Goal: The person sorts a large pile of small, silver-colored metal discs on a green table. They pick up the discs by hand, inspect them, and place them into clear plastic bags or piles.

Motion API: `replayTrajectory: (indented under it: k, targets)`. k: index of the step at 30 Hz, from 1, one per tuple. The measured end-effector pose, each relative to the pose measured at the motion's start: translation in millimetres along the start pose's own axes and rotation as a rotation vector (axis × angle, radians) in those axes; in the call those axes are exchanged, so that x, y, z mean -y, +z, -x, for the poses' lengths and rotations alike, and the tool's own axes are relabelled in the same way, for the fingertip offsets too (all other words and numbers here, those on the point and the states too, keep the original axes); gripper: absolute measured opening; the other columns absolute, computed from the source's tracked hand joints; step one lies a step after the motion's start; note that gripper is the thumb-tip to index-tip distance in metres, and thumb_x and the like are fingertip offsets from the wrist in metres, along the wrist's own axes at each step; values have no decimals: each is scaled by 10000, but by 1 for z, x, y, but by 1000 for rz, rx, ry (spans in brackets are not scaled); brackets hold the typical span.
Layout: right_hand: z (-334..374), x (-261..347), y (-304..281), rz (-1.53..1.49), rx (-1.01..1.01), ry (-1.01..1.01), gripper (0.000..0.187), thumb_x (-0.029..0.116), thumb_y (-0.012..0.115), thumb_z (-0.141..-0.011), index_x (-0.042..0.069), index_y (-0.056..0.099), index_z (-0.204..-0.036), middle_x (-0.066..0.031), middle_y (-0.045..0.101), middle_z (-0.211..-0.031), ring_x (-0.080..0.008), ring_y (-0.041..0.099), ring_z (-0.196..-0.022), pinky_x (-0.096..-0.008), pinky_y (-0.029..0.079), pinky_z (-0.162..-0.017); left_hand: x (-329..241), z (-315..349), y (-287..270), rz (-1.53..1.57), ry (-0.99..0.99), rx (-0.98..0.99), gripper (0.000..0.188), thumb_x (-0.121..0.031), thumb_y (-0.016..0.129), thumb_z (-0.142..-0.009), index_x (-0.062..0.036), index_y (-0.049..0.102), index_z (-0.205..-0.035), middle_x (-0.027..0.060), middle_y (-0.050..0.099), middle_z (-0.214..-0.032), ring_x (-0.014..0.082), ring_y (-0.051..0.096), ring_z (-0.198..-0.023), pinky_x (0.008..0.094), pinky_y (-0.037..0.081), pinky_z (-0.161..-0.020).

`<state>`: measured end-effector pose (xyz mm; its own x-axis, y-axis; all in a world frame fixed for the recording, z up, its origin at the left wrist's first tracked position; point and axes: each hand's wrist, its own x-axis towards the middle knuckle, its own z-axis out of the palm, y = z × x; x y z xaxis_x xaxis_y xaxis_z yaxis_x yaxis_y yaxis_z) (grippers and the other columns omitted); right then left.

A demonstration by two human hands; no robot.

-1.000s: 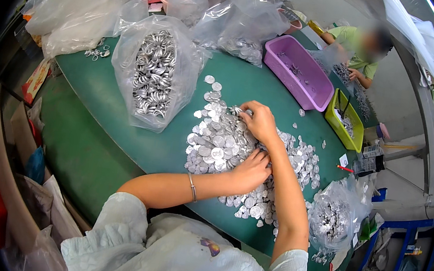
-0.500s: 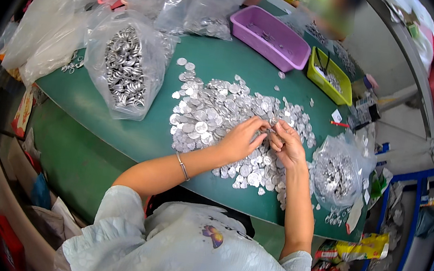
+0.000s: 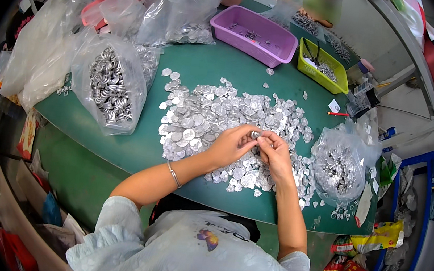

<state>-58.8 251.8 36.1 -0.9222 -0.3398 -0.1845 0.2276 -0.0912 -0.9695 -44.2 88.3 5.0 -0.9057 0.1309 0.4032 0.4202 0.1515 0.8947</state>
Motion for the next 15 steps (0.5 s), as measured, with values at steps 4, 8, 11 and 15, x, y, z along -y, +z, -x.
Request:
replayTrajectory:
  k: [4, 8, 11, 15]
  targets:
    - [0, -5, 0, 86, 25, -21, 185, 141, 608, -899, 15, 586, -1033, 17, 580, -740, -1, 400, -529, -161, 279, -451, -2, -2, -7, -77, -37, 24, 263, -18, 637, -824, -32, 592, -1082, 61, 579, -729, 121, 536, -620, 258, 443, -572]
    - [-1, -3, -7, 143, 50, 29, 197, 157, 605, -904, 16, 602, -1041, -8, 618, -827, -10, 466, -608, -157, 337, -509, -3, 0, -6, 110, -115, 9, 189, -16, 549, -896, 17, 532, -1081, 61, 591, -780, 108, 564, -699, 256, 470, -657]
    - [-1, -8, -6, 196, -1, -96, 184, 169, 583, -916, 15, 615, -1011, -9, 601, -772, -21, 404, -523, -168, 293, -457, -2, 2, -6, 253, -210, 20, 174, -15, 527, -912, 22, 512, -1081, 60, 598, -813, 109, 574, -722, 261, 481, -681]
    - [1, -8, -4, 139, -13, -96, 207, 163, 568, -925, 8, 598, -1060, -1, 609, -808, -25, 471, -597, -167, 341, -504, 5, 2, -7, 66, -226, 139, 186, -8, 531, -898, 0, 523, -1083, 76, 638, -864, 118, 605, -734, 265, 487, -657]
